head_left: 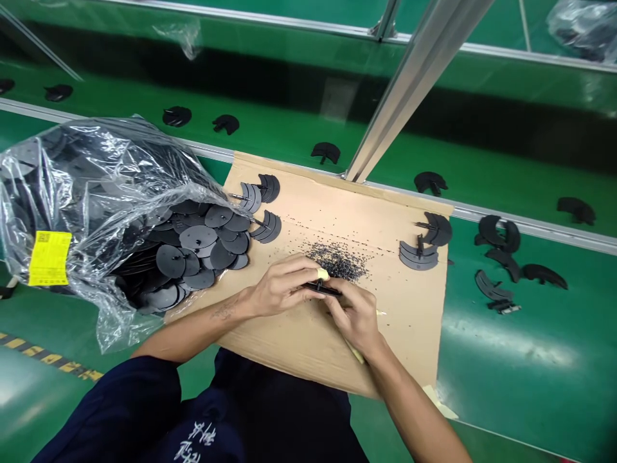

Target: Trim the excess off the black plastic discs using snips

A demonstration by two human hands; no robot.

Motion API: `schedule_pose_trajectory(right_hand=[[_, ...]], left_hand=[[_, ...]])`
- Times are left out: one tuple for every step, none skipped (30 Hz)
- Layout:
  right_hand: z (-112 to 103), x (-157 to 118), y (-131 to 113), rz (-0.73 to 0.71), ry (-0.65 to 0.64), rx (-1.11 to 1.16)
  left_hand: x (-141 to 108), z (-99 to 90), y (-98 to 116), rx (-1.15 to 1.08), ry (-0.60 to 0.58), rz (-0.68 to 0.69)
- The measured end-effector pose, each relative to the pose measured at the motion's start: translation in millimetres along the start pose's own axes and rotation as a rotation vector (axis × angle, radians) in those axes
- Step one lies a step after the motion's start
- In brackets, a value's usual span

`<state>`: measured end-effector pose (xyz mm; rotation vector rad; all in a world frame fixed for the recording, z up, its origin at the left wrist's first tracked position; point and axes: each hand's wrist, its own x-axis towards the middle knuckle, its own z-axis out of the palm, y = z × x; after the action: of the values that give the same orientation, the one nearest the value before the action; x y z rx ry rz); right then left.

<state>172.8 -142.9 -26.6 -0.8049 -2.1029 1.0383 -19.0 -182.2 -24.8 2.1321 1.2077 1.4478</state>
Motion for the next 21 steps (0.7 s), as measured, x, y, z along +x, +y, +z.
schedule_pose_trajectory(right_hand=[[-0.7, 0.2, 0.1, -0.007, -0.010, -0.003], [-1.2, 0.2, 0.4, -0.010, -0.017, -0.007], [-1.5, 0.2, 0.8, -0.006, -0.023, -0.011], [-1.7, 0.0, 1.4, -0.001, -0.030, -0.014], [-1.8, -0.3, 1.9, 0.004, -0.036, -0.013], [-1.7, -0.7, 2.5, 0.006, -0.042, -0.008], [-1.6, -1.3, 3.1, 0.006, -0.047, 0.000], [-1.3, -1.9, 3.5, 0.004, -0.050, 0.011], [-0.9, -2.7, 3.9, 0.001, -0.051, 0.021], [-0.2, -3.4, 4.3, -0.005, -0.047, 0.031], [0.6, -3.9, 4.5, -0.009, -0.042, 0.042], [1.5, -4.2, 4.7, -0.012, -0.033, 0.056], [2.4, -4.0, 4.8, -0.010, -0.025, 0.071], [3.1, -3.3, 4.8, -0.003, -0.019, 0.088], [3.0, -2.3, 4.8, 0.007, -0.015, 0.101], [2.0, -1.1, 4.7, 0.012, -0.012, 0.106], [-0.5, -0.1, 4.6, 0.009, -0.016, 0.095], [-4.6, 0.2, 4.3, -0.004, -0.027, 0.064], [-10.3, -0.9, 4.0, -0.025, -0.046, 0.010], [-17.3, -3.6, 3.7, -0.045, -0.070, -0.067], [-25.2, -8.1, 3.4, -0.059, -0.103, -0.162]], left_hand=[[0.0, -0.4, 0.2, 0.001, 0.001, 0.006], [0.0, -0.8, 0.4, 0.000, -0.002, 0.011], [-0.1, -1.1, 0.6, -0.001, -0.010, 0.016], [-0.3, -1.4, 0.8, -0.003, -0.018, 0.019], [-0.5, -1.6, 1.0, -0.007, -0.023, 0.017], [-0.9, -1.8, 1.5, -0.014, -0.023, 0.015], [-1.2, -1.9, 2.1, -0.022, -0.015, 0.012], [-1.5, -1.9, 2.8, -0.028, -0.003, 0.008], [-1.7, -1.8, 3.5, -0.033, 0.012, 0.003], [-1.7, -1.7, 4.2, -0.038, 0.023, -0.003], [-1.6, -1.4, 4.8, -0.044, 0.027, -0.009], [-1.2, -1.0, 5.2, -0.049, 0.023, -0.018], [-0.8, -0.4, 5.4, -0.053, 0.011, -0.031], [-0.5, 0.3, 5.4, -0.059, -0.004, -0.043], [-0.3, 1.2, 5.2, -0.070, -0.018, -0.053], [-0.3, 2.1, 4.8, -0.088, -0.029, -0.063], [-0.7, 2.9, 4.2, -0.112, -0.033, -0.071], [-1.3, 3.5, 3.4, -0.138, -0.027, -0.083], [-2.1, 3.9, 2.6, -0.158, -0.011, -0.099], [-2.9, 4.0, 1.6, -0.167, 0.012, -0.121], [-3.6, 3.9, 0.7, -0.165, 0.039, -0.146]])
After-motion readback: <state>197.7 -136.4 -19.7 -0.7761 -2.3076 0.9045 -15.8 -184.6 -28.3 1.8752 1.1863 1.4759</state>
